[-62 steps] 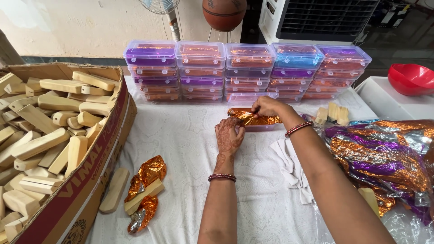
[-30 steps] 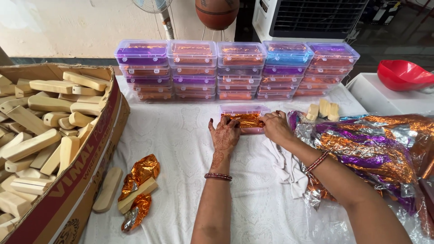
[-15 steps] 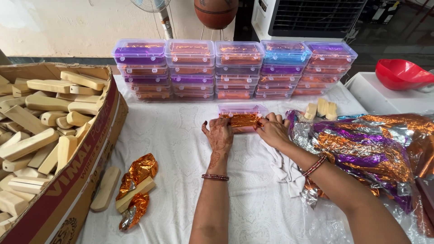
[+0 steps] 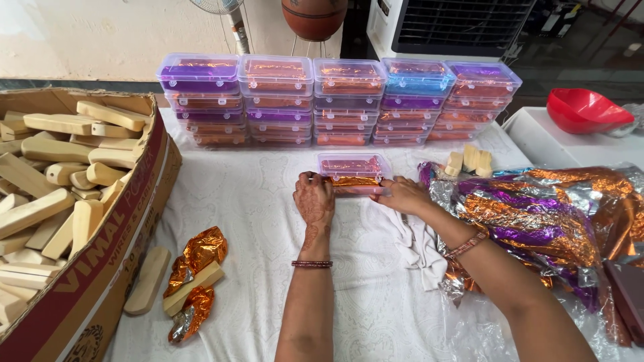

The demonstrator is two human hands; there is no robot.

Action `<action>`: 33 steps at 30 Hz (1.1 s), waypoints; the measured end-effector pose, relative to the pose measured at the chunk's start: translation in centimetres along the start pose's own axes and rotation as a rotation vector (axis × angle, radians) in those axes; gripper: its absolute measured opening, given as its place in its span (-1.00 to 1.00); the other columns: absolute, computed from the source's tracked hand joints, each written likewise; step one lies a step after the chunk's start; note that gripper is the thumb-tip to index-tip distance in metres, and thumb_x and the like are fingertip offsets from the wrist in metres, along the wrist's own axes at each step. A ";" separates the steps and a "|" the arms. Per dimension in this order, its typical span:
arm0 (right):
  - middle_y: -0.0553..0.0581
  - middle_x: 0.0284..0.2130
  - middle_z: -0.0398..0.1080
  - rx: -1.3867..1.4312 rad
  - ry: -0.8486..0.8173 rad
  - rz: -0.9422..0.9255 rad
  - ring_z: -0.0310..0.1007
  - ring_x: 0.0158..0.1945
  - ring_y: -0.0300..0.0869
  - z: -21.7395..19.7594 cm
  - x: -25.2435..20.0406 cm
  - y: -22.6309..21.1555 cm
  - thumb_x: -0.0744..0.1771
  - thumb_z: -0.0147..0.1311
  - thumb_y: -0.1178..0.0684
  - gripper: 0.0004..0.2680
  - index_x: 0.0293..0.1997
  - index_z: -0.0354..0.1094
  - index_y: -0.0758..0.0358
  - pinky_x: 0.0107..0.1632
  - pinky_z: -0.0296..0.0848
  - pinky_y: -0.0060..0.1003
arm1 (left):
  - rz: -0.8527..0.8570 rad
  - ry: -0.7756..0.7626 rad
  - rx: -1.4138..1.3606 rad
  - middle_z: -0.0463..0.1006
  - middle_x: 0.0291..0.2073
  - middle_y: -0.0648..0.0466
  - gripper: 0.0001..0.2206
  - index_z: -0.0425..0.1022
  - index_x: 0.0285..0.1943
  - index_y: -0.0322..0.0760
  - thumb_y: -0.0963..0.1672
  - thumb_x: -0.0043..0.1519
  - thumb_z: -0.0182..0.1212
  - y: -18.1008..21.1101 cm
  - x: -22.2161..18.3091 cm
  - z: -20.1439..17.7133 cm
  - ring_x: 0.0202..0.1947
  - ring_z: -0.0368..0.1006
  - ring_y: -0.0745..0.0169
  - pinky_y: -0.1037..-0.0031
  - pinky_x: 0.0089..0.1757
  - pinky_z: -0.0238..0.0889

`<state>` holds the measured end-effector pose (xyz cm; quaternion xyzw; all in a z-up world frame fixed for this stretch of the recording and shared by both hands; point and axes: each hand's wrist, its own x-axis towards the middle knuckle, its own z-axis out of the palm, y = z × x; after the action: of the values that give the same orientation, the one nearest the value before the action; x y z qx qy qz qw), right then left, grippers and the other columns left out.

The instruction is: The person wipes a wooden block with a white cloth, then wraps blocks one at a time in orange foil wrappers, folding the foil around each block. The wrapped blocks are placed into small plastic storage boxes on the table.

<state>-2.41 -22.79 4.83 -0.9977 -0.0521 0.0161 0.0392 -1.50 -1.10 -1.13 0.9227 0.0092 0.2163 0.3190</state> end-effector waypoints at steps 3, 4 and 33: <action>0.42 0.02 0.53 0.051 -0.328 0.257 0.53 0.08 0.07 -7.3 -5.1 -4.3 0.40 -0.08 -0.30 -0.59 0.34 0.25 0.05 0.11 0.47 -0.05 | -0.049 0.201 -0.138 0.48 0.09 0.03 -0.74 0.58 0.05 -0.18 -0.08 0.29 0.03 -0.4 0.2 -0.2 0.13 0.40 0.11 0.23 0.13 0.31; 0.24 0.00 0.53 -0.040 -0.137 0.137 0.53 0.06 -0.05 -7.2 -5.4 -4.0 0.42 -0.06 -0.25 -0.66 0.26 0.36 0.05 0.16 0.47 -0.17 | -0.150 0.253 -0.325 0.50 0.05 0.03 -0.74 0.55 0.07 -0.20 -0.11 0.30 -0.01 0.2 0.2 -1.3 0.07 0.43 0.09 0.24 0.08 0.33; 0.02 -0.33 0.34 -0.089 0.530 -0.426 0.42 -0.17 -0.13 -0.8 -1.4 -4.1 0.18 0.07 0.38 -0.81 -0.30 0.36 0.18 -0.11 0.39 -0.16 | -0.168 0.124 -0.432 0.49 -0.03 -0.11 -0.63 0.52 -0.02 -0.37 0.03 0.29 0.10 -0.2 0.8 -0.7 0.06 0.39 -0.10 0.12 0.10 0.27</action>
<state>-4.15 -18.94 6.00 -0.9346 -0.2480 -0.2547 0.0102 -0.99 -0.42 -0.42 0.8141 0.0590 0.2420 0.5245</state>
